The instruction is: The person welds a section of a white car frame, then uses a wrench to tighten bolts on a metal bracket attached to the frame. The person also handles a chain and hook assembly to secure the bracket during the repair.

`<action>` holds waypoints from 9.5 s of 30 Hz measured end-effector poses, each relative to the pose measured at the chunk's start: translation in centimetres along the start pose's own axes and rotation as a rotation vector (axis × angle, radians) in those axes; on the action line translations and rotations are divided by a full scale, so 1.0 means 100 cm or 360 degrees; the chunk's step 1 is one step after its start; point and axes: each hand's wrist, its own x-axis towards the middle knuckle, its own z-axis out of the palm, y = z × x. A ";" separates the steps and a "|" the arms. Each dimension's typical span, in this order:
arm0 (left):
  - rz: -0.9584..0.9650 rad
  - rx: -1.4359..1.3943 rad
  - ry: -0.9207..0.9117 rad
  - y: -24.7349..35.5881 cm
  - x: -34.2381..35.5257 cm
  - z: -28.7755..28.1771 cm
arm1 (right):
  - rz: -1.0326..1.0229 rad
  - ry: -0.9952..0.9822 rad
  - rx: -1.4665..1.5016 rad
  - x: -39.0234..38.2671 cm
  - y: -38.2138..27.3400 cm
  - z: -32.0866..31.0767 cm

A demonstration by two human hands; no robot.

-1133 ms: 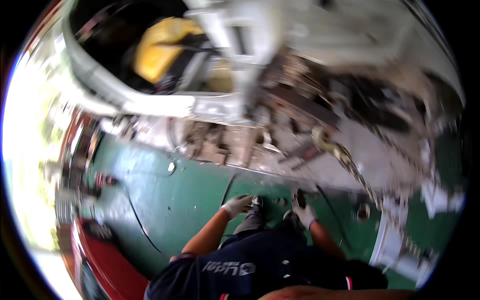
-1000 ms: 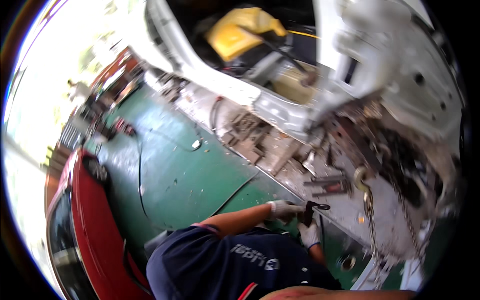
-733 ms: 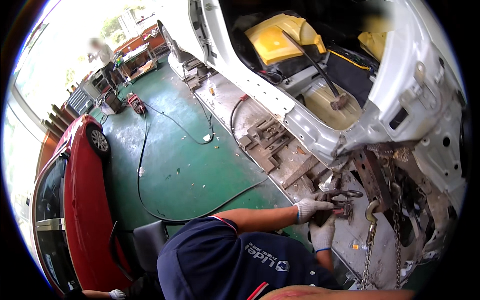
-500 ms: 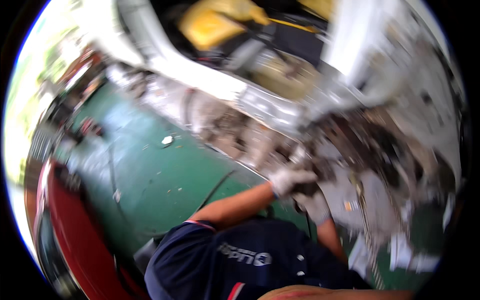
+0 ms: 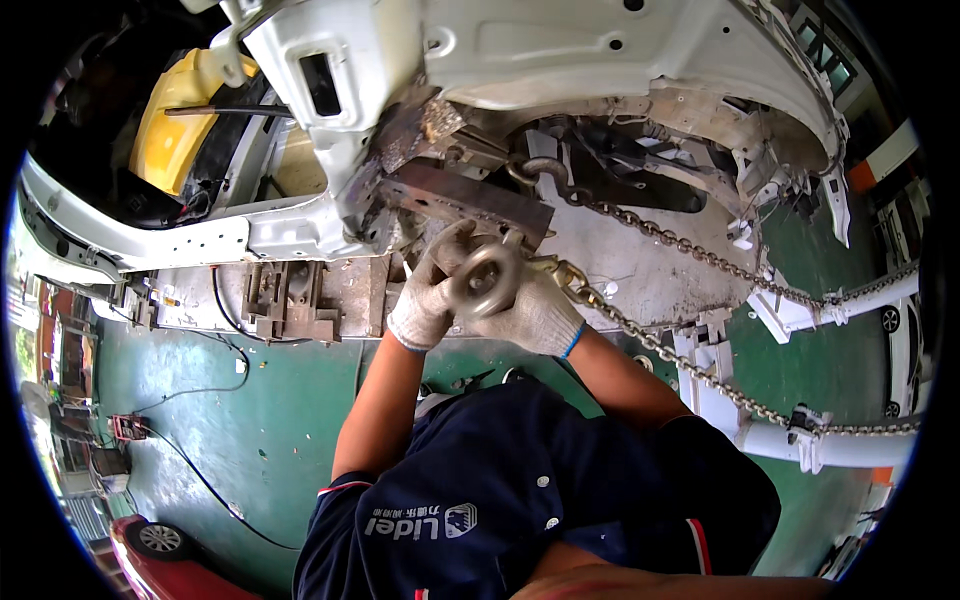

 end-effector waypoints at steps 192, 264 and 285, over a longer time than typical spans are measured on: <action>0.0189 0.1491 0.0431 0.040 0.078 -0.021 | -0.0123 0.0574 -0.0186 0.098 0.000 -0.015; 0.0614 0.0486 0.0724 0.081 0.013 -0.070 | 0.0076 -0.0270 -0.0225 0.138 -0.010 -0.062; 0.0627 0.0450 0.0643 0.089 0.019 -0.059 | 0.0050 -0.0733 0.0026 0.176 -0.009 -0.058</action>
